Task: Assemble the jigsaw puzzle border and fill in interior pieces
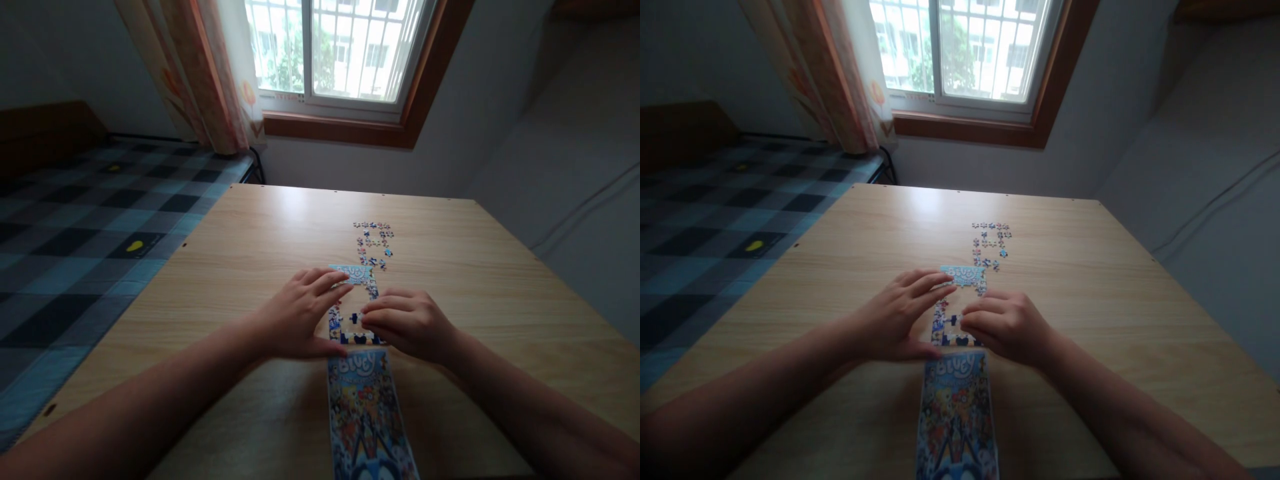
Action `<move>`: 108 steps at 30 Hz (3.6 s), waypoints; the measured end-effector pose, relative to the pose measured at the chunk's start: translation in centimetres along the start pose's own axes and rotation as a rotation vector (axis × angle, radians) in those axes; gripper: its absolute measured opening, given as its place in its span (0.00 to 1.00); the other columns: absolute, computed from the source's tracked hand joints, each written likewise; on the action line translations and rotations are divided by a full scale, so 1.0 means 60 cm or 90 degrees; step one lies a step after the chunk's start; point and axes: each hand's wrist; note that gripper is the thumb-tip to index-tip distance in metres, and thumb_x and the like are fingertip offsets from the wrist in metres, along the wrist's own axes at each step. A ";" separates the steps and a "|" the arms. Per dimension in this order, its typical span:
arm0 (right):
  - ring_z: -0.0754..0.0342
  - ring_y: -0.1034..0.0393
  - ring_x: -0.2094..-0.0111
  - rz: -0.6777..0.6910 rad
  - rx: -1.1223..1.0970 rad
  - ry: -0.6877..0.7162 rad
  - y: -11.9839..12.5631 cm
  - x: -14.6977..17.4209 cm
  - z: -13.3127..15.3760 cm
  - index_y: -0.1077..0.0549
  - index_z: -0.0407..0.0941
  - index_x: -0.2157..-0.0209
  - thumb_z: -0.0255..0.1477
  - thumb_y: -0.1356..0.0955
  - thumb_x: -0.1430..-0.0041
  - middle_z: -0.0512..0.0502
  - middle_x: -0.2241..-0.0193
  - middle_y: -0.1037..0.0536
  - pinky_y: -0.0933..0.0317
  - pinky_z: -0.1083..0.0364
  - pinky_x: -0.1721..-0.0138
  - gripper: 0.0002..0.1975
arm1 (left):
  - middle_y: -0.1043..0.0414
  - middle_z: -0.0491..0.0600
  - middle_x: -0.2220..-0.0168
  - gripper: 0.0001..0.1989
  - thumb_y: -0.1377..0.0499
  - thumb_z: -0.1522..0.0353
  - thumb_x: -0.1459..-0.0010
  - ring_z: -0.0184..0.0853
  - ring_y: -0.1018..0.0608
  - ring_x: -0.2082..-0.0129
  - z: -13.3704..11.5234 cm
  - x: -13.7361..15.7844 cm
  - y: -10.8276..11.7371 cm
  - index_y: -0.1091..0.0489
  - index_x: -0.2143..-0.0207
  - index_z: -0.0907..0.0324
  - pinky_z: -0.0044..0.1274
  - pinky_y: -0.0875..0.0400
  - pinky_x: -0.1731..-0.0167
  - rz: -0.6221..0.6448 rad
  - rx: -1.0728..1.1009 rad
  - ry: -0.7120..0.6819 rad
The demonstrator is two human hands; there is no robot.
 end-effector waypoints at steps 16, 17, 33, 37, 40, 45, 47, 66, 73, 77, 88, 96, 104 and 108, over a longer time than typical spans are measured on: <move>0.53 0.27 0.67 0.107 -0.012 -0.034 -0.026 -0.013 0.009 0.20 0.46 0.64 0.29 0.34 0.32 0.50 0.67 0.17 0.32 0.53 0.65 0.09 | 0.47 0.64 0.30 0.52 0.44 0.37 0.46 0.53 0.46 0.30 0.010 0.009 -0.020 0.49 0.31 0.63 0.44 0.53 0.32 0.182 0.013 0.056; 0.53 0.27 0.67 0.111 -0.013 -0.037 -0.027 -0.013 0.009 0.20 0.46 0.64 0.29 0.34 0.32 0.50 0.67 0.17 0.32 0.53 0.65 0.09 | 0.46 0.63 0.30 0.51 0.44 0.38 0.45 0.53 0.45 0.30 0.011 0.008 -0.018 0.48 0.32 0.63 0.44 0.52 0.32 0.180 0.018 0.055; 0.52 0.28 0.65 0.137 -0.013 -0.048 -0.030 -0.010 0.008 0.20 0.46 0.63 0.29 0.34 0.32 0.49 0.65 0.17 0.32 0.52 0.64 0.10 | 0.37 0.59 0.34 0.33 0.41 0.57 0.41 0.49 0.35 0.35 0.024 0.010 -0.015 0.40 0.36 0.60 0.43 0.45 0.34 0.150 0.037 0.052; 0.52 0.28 0.65 0.145 -0.015 -0.048 -0.030 -0.012 0.009 0.20 0.46 0.63 0.29 0.34 0.32 0.49 0.64 0.17 0.32 0.52 0.63 0.10 | 0.37 0.59 0.34 0.33 0.41 0.57 0.41 0.49 0.35 0.34 0.024 0.010 -0.016 0.39 0.36 0.60 0.44 0.45 0.34 0.146 0.039 0.052; 0.52 0.28 0.65 0.144 -0.010 -0.047 -0.027 -0.010 0.007 0.20 0.46 0.61 0.29 0.33 0.33 0.49 0.63 0.18 0.33 0.51 0.63 0.08 | 0.37 0.59 0.35 0.33 0.40 0.57 0.41 0.49 0.35 0.35 0.024 0.010 -0.016 0.39 0.36 0.60 0.44 0.44 0.34 0.144 0.042 0.050; 0.53 0.29 0.64 0.083 -0.007 -0.069 -0.007 -0.005 -0.004 0.21 0.45 0.59 0.26 0.33 0.35 0.47 0.61 0.18 0.33 0.51 0.62 0.07 | 0.36 0.60 0.36 0.30 0.40 0.59 0.41 0.49 0.35 0.35 0.025 0.009 -0.013 0.36 0.38 0.60 0.44 0.40 0.36 0.109 0.064 0.043; 0.53 0.29 0.65 0.078 -0.006 -0.076 0.001 -0.003 -0.008 0.21 0.45 0.58 0.24 0.33 0.35 0.47 0.61 0.18 0.34 0.51 0.63 0.08 | 0.34 0.57 0.36 0.25 0.40 0.62 0.42 0.48 0.34 0.36 0.024 0.008 -0.011 0.31 0.42 0.56 0.45 0.38 0.37 0.082 0.080 0.031; 0.51 0.31 0.64 0.192 0.014 -0.058 -0.013 0.002 -0.004 0.20 0.51 0.58 0.25 0.33 0.38 0.45 0.60 0.22 0.38 0.51 0.66 0.12 | 0.29 0.49 0.41 0.11 0.39 0.69 0.43 0.44 0.29 0.41 0.019 0.002 -0.004 0.19 0.60 0.47 0.44 0.34 0.40 0.074 0.169 -0.011; 0.53 0.30 0.64 0.091 -0.030 -0.091 -0.001 0.007 -0.016 0.21 0.48 0.56 0.21 0.36 0.39 0.45 0.62 0.22 0.36 0.52 0.64 0.15 | 0.30 0.50 0.40 0.10 0.40 0.69 0.42 0.44 0.29 0.41 0.018 0.005 -0.005 0.19 0.62 0.49 0.44 0.33 0.41 0.057 0.159 -0.011; 0.52 0.30 0.63 0.040 -0.010 -0.107 0.013 0.009 -0.027 0.20 0.47 0.61 0.21 0.35 0.38 0.45 0.64 0.21 0.36 0.50 0.62 0.12 | 0.30 0.51 0.40 0.09 0.40 0.68 0.41 0.45 0.29 0.41 0.015 0.004 -0.003 0.19 0.62 0.49 0.43 0.32 0.42 0.033 0.169 -0.007; 0.51 0.31 0.67 -0.013 -0.003 -0.126 0.037 0.006 -0.037 0.21 0.49 0.65 0.19 0.35 0.41 0.48 0.69 0.20 0.36 0.49 0.62 0.13 | 0.35 0.57 0.36 0.23 0.38 0.54 0.42 0.51 0.33 0.37 0.011 0.000 0.006 0.29 0.48 0.54 0.47 0.38 0.38 0.087 0.155 0.037; 0.51 0.30 0.67 -0.064 0.010 -0.153 0.047 0.008 -0.043 0.20 0.49 0.68 0.19 0.35 0.42 0.48 0.70 0.20 0.36 0.49 0.63 0.13 | 0.52 0.62 0.29 0.48 0.34 0.48 0.49 0.58 0.45 0.30 -0.003 0.007 -0.014 0.46 0.32 0.55 0.52 0.52 0.33 0.157 0.096 0.034; 0.50 0.26 0.66 -0.305 -0.027 -0.410 0.018 0.038 -0.113 0.21 0.47 0.74 0.22 0.35 0.46 0.46 0.72 0.19 0.33 0.50 0.63 0.12 | 0.50 0.62 0.29 0.48 0.34 0.47 0.49 0.58 0.44 0.30 0.006 0.008 -0.014 0.47 0.31 0.54 0.52 0.49 0.34 0.165 0.073 0.041; 0.50 0.25 0.67 -0.326 -0.094 -0.555 0.002 0.047 -0.138 0.19 0.44 0.72 0.26 0.35 0.46 0.45 0.71 0.18 0.34 0.52 0.66 0.11 | 0.50 0.61 0.29 0.42 0.39 0.47 0.43 0.56 0.44 0.30 0.013 0.007 -0.009 0.48 0.32 0.53 0.52 0.47 0.35 0.151 0.092 0.054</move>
Point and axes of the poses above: each hand's wrist, its own x-axis away from the middle knuckle, its own y-axis out of the back of the hand, z = x × y
